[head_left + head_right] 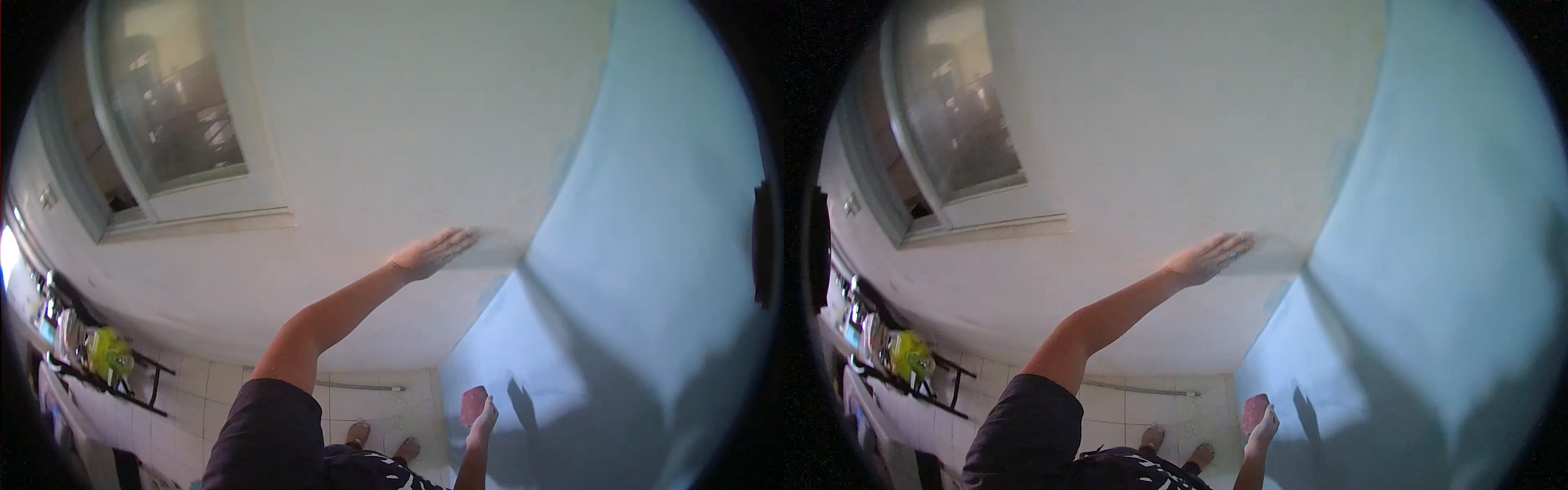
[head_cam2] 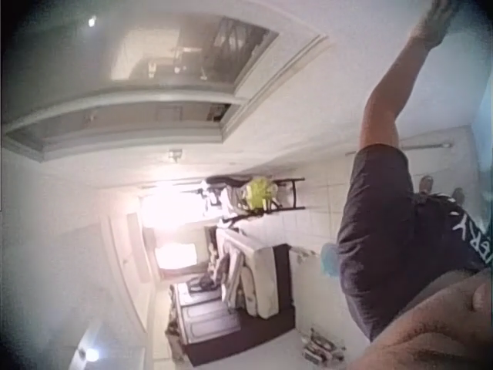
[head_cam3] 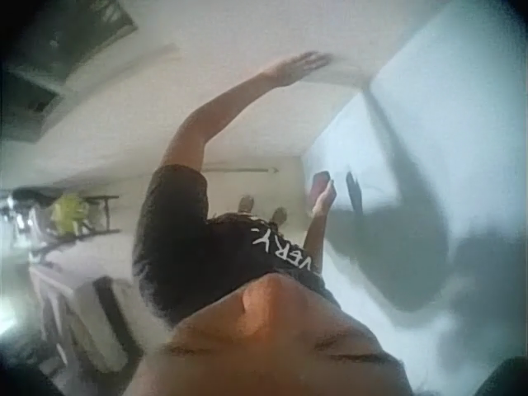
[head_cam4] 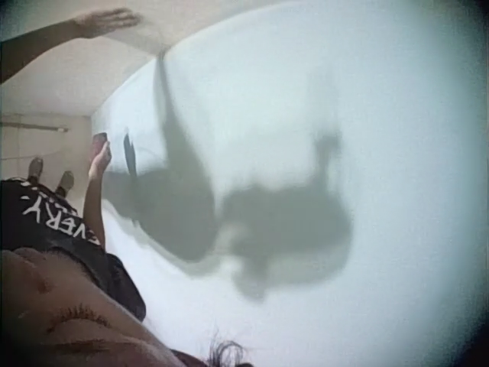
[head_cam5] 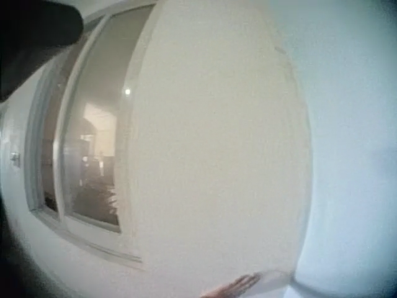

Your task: The person is using sandpaper to smooth a wall surface in a room.

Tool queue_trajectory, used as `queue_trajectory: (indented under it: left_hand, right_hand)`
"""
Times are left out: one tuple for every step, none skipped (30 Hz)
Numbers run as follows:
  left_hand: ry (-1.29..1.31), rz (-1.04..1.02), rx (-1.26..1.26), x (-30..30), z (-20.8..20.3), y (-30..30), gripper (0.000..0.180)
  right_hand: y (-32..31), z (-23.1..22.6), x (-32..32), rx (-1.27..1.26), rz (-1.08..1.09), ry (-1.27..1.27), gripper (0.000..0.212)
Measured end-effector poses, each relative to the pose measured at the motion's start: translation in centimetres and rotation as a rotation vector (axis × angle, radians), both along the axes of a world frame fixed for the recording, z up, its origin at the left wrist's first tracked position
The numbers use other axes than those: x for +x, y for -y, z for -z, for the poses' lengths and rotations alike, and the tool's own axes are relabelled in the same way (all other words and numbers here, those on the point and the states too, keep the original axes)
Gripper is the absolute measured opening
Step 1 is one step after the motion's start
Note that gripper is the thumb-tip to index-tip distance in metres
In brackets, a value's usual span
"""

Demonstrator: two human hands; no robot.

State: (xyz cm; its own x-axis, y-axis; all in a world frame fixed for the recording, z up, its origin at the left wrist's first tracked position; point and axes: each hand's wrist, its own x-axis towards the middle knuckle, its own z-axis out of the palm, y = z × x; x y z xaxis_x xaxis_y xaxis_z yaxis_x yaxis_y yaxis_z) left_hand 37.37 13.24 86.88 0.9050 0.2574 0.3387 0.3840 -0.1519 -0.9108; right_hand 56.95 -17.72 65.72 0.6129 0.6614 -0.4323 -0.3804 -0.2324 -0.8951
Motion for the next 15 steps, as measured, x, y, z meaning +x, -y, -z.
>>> queue_trajectory:
  left_hand:
    - [0.007,-0.035,0.002,-1.2,1.2,-0.3,0.064]
    - [0.000,-0.017,0.039,-2.4,2.3,-0.4,0.065]
    - [-0.007,0.003,0.075,-3.7,2.9,-0.1,0.066]
    - [-0.061,-0.043,0.047,-5.0,3.4,0.2,0.069]
    - [-0.057,-0.075,0.046,-6.3,3.6,0.6,0.069]
    - [-0.058,-0.062,0.060,-7.5,3.9,0.9,0.067]
    - [-0.060,-0.047,0.075,-8.7,4.1,1.1,0.065]
    - [-0.057,-0.083,0.076,-10.1,4.4,1.3,0.065]
    - [-0.064,-0.068,0.075,-11.4,4.9,1.3,0.065]
    - [-0.072,-0.052,0.074,-12.7,5.4,1.4,0.065]
    - [-0.070,-0.084,0.071,-14.0,5.8,1.7,0.065]
    - [-0.041,-0.086,0.051,-15.2,6.0,1.9,0.066]
    - [-0.012,-0.086,0.030,-16.3,6.3,2.1,0.067]
    - [0.017,-0.083,0.010,-17.4,6.6,2.2,0.068]
    - [0.047,-0.078,-0.010,-18.5,6.8,2.3,0.069]
  right_hand:
    - [-0.1,1.0,0.1,0.002,-0.035,0.007,0.043]
    - [-0.4,1.1,-0.4,-0.003,0.000,0.007,0.041]
    - [-0.6,1.1,-0.7,-0.009,0.036,0.008,0.040]
    - [-0.7,1.1,-0.9,-0.010,0.003,0.013,0.040]
    - [-0.9,1.0,-1.1,0.004,-0.043,-0.002,0.039]
    - [-1.1,1.0,-1.3,0.018,-0.086,-0.016,0.038]
    - [-1.3,1.4,-1.5,0.018,-0.117,-0.011,0.038]
    - [-1.6,2.0,-1.8,-0.012,-0.124,0.001,0.038]
    - [-2.1,2.1,-2.3,-0.043,-0.130,0.014,0.037]
    - [-2.6,2.0,-2.7,-0.042,-0.163,0.018,0.037]
    - [-2.8,1.5,-3.3,-0.051,-0.199,0.011,0.037]
    - [-3.3,1.3,-3.8,-0.060,-0.229,0.003,0.037]
    - [-3.8,1.5,-4.2,-0.061,-0.255,0.007,0.037]
    - [-4.2,1.8,-4.5,-0.041,-0.296,0.012,0.036]
    - [-4.6,2.2,-4.8,-0.022,-0.336,0.017,0.036]
